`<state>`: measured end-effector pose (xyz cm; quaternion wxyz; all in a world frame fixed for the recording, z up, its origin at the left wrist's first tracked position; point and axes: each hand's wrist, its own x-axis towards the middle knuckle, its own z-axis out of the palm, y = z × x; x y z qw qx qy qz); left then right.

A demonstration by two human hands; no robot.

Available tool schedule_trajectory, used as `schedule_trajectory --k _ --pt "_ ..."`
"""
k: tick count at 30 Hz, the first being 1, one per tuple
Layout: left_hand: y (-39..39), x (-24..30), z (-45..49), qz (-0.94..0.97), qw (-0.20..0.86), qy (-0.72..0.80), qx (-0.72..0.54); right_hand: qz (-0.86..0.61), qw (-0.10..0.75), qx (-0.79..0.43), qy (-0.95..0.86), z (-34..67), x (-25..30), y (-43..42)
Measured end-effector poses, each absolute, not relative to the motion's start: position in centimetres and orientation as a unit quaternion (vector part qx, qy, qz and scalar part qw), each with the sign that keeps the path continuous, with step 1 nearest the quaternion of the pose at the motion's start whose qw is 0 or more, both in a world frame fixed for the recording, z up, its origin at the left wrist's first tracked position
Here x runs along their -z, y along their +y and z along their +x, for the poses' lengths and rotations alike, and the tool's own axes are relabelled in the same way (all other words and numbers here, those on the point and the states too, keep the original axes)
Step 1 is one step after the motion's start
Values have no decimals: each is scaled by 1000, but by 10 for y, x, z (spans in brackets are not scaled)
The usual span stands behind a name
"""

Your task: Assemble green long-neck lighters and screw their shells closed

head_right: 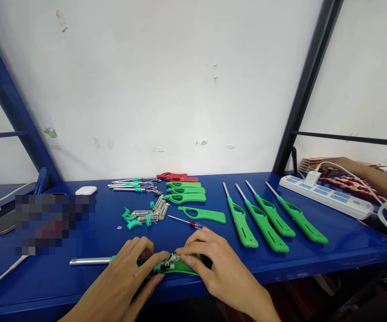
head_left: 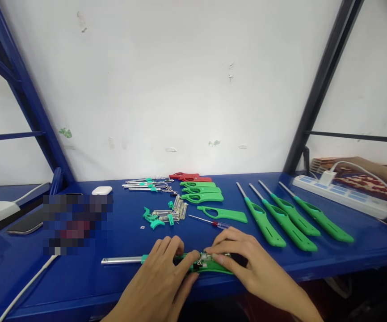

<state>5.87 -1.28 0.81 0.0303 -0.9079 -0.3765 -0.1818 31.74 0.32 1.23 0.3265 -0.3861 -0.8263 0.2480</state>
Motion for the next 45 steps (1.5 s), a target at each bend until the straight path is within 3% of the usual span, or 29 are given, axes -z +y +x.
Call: schedule_trajectory --k 10,19,29,34,36,45 --pt "-13 -11 61 -904 -3 -387 183 -405 314 -247 -822 315 -17 1" --pt "-11 1 56 -887 71 -366 273 -420 319 -237 -816 314 -13 -1" --pt "-11 3 57 -873 63 -378 300 -420 366 -219 -801 312 -10 1" --pt "-10 5 55 -871 58 -384 302 -428 442 -64 -785 320 -12 10" --pt "-11 6 54 -869 51 -391 299 -440 416 21 -795 330 -17 20" --pt "-13 -7 42 -852 41 -399 338 -485 241 105 -834 359 -16 68"
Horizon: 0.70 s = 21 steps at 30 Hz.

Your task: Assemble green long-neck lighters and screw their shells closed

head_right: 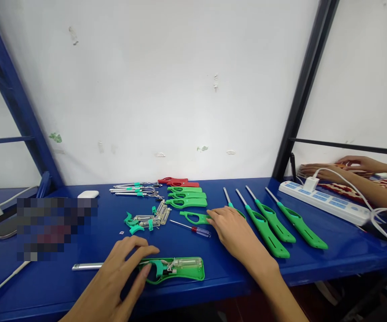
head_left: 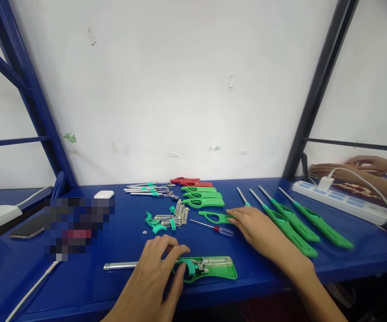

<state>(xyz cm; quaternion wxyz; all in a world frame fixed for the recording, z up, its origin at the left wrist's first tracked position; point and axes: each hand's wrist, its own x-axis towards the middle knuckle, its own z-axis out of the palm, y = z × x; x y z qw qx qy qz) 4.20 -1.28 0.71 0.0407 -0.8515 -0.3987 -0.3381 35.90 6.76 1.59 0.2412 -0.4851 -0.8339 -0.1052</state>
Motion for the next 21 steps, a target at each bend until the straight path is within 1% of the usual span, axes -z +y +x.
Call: schedule_trajectory --k 3,7,10,15,19,21 --pt "-4 -10 26 -834 80 -412 359 -485 211 120 -840 363 -8 70" --pt "6 -10 8 -800 132 -440 386 -475 192 130 -849 368 -7 70" --pt "9 -8 4 -796 136 -441 391 -465 195 141 -852 373 -10 69" --pt "6 -9 7 -796 124 -435 402 -450 227 155 -849 375 -19 53" --pt "5 -11 6 -791 112 -442 407 -407 219 130 -877 352 -29 21" --pt "5 -10 6 -792 107 -446 403 -363 215 112 -900 336 -33 5"
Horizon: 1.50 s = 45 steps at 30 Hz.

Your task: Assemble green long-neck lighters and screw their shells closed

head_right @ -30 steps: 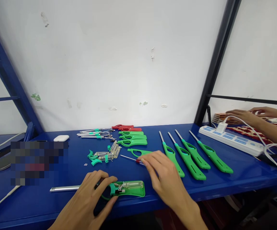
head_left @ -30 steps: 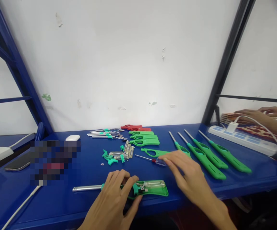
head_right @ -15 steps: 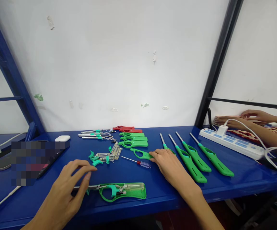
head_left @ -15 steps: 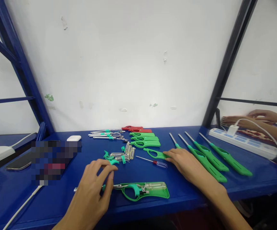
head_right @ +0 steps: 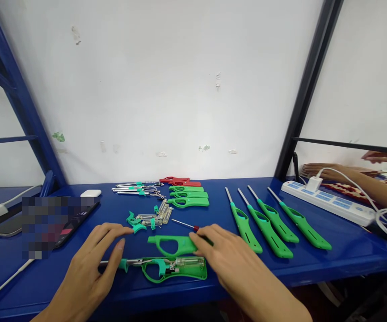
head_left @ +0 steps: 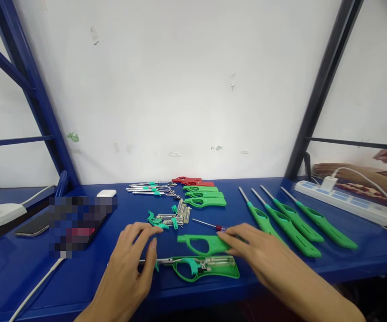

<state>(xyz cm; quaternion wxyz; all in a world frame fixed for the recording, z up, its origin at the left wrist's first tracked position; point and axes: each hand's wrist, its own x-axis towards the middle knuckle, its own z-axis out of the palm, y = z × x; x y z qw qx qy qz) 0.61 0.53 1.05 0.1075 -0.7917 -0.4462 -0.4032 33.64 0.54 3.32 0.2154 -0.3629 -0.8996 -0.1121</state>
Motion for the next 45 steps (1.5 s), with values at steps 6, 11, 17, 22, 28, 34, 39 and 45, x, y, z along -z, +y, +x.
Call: schedule_trajectory --k 6,11,17,22,28,34,39,45 --pt "5 -9 7 -792 101 -446 405 -347 184 81 -916 310 -30 -9" --pt "5 -10 8 -797 98 -442 401 -341 178 78 -920 307 -20 -7" --pt "5 -8 9 -810 93 -438 379 -341 170 83 -921 305 -18 -6" --pt "1 -8 10 -856 42 -400 325 -338 183 78 -920 302 -21 -7" --pt "0 -11 7 -889 -33 -381 253 -348 157 57 -922 300 -25 -8" --pt "7 -10 8 -892 -105 -383 218 -396 182 -24 -900 303 -25 -10" --pt "9 -6 -3 -898 -43 -381 215 -395 245 -27 -885 302 -24 -12" --pt "8 -9 -39 -847 -6 -484 219 -427 246 -99 -865 300 -20 -14"
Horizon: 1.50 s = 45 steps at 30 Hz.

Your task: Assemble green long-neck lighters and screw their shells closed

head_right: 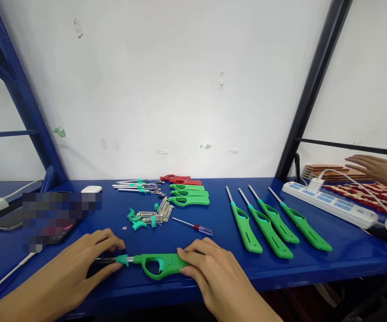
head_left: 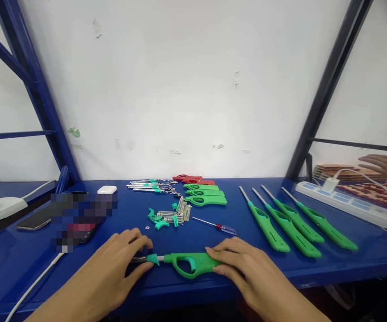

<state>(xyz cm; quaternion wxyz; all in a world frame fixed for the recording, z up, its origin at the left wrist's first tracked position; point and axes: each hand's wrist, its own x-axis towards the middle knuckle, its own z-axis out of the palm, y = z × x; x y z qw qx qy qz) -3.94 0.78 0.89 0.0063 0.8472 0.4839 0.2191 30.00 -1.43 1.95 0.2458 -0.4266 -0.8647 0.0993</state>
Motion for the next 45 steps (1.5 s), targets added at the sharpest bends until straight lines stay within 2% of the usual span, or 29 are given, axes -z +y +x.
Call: schedule_trajectory --k 4,9,17,26,37,45 --pt "9 -4 -30 869 67 444 -210 -453 235 -159 -845 301 -20 -15" --pt "8 6 -5 869 -21 424 -254 -461 217 -195 -838 298 -21 -10" --pt "7 10 0 864 -159 367 -307 -444 203 -170 -856 296 -11 -5" --pt "12 8 5 877 -145 338 -308 -435 201 -159 -863 293 -13 -4" --pt "0 11 4 858 -232 288 -356 -391 187 -230 -871 288 -25 2" --pt "4 9 3 864 -174 333 -335 -422 200 -217 -857 284 -23 3"
